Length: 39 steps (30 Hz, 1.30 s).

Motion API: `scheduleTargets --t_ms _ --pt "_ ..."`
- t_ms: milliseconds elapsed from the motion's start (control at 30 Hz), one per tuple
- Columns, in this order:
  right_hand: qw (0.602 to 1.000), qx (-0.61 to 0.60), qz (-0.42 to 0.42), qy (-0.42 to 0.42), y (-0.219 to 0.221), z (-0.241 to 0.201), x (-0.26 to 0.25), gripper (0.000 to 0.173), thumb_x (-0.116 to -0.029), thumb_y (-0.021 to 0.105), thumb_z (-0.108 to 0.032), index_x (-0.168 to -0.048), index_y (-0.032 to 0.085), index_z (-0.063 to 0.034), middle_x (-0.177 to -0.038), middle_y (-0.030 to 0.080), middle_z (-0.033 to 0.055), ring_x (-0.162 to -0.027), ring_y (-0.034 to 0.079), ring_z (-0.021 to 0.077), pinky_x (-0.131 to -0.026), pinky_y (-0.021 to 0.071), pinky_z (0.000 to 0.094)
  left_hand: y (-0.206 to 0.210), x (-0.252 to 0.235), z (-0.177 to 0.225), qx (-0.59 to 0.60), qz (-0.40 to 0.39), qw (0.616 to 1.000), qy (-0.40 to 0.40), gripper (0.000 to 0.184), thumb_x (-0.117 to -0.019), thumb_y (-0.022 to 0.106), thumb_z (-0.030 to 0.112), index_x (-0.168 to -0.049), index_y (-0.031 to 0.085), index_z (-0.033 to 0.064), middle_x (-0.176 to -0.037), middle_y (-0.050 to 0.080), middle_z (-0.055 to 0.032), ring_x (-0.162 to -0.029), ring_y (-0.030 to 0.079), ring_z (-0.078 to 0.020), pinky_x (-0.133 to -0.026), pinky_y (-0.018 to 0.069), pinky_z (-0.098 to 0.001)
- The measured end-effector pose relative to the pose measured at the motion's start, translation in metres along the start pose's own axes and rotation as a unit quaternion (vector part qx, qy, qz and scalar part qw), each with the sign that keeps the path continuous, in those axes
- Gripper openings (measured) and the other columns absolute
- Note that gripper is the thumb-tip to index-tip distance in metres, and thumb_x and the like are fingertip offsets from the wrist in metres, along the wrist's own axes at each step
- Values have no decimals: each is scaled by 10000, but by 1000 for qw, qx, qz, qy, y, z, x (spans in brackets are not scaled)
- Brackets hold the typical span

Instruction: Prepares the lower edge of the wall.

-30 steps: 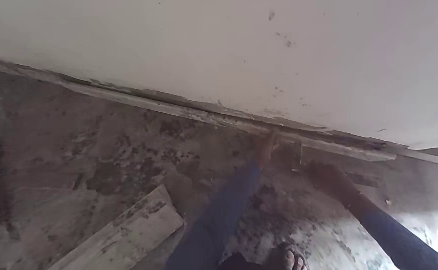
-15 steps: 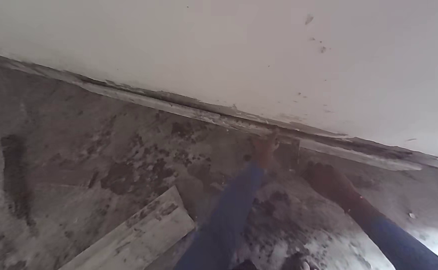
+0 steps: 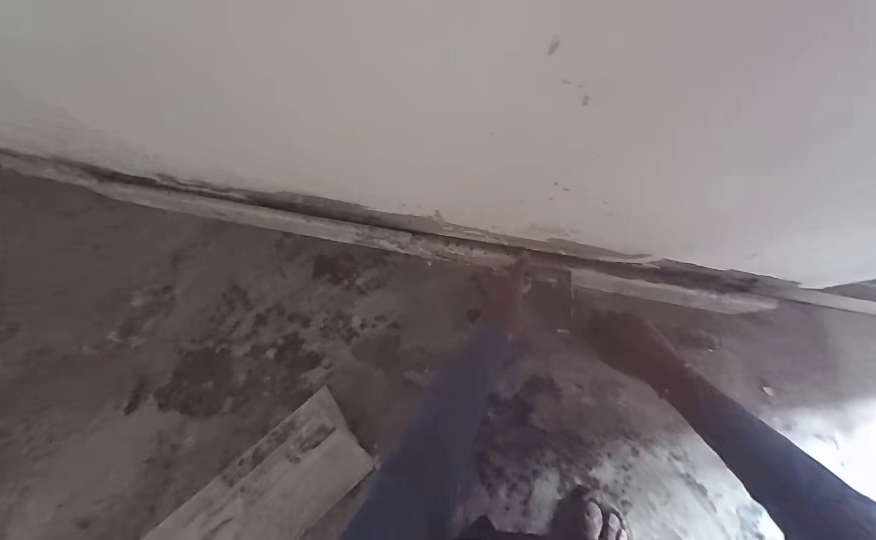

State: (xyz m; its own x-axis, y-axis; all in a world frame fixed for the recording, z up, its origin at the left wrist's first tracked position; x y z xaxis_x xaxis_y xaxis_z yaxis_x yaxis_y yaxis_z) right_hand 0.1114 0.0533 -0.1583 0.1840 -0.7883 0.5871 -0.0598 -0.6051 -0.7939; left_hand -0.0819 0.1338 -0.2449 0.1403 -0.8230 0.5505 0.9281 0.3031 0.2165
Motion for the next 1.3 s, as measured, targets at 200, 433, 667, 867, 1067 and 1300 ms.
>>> scheduleTargets --t_ms 200,433,667,867,1067,1300 --pt "995 -65 73 -15 15 -10 35 435 -1073 461 -340 -1417 595 -110 -1341 645 184 -1232 626 377 -1049 475 598 0 1 -7 -33 -11 999 -30 798 -969 687 468 -1521 353 0 -1276 653 -226 -1077 712 -306 -899 624 -451" --pt "742 -660 110 -46 30 37 107 405 -1116 404 -353 -1164 646 -32 -755 654 56 -542 605 141 -487 551 294 25 140 -11 -339 -360 867 -49 524 -1050 454 547 -1271 636 109 -1063 679 -57 -926 648 -133 -824 551 -358" --pt "873 -296 346 175 26 41 165 414 -1079 463 -406 -1174 730 -105 -996 738 60 -881 713 186 -815 597 431 44 217 -10 -402 -431 802 103 425 -1087 424 439 -1092 666 89 -722 583 -2 -599 567 -119 -577 522 -309" --pt "802 -483 288 204 6 22 213 494 -1038 489 -535 -889 703 -114 -763 704 19 -745 730 148 -706 643 381 96 288 12 -539 -407 619 402 316 -1040 517 244 -1231 630 19 -1028 701 -145 -865 728 -293 -691 608 -446" --pt "760 -482 358 248 -36 83 244 313 -1083 484 -264 -1160 622 6 -760 662 48 -606 661 150 -564 603 345 117 321 -7 -463 -580 568 356 701 -1043 516 440 -1579 298 44 -951 701 -95 -767 705 -273 -648 583 -482" --pt "840 -293 377 259 -148 203 241 461 -1077 449 -513 -1078 619 -84 -651 514 45 -432 467 136 -412 462 327 73 284 -31 -490 -600 596 214 600 -1071 460 442 -1565 387 110 -1035 711 -146 -902 708 -314 -832 576 -536"
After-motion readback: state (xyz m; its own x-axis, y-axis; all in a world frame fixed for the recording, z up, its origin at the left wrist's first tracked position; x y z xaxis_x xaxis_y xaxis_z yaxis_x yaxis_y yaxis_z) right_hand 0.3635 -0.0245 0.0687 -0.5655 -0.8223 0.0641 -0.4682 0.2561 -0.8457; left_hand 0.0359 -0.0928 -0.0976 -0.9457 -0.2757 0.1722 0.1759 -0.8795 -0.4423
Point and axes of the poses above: each hand's wrist, its own x-axis away from the middle knuckle, its own y-axis out of the palm, z = x × y, the point moved 5 cm from there along -x, towards the middle knuckle
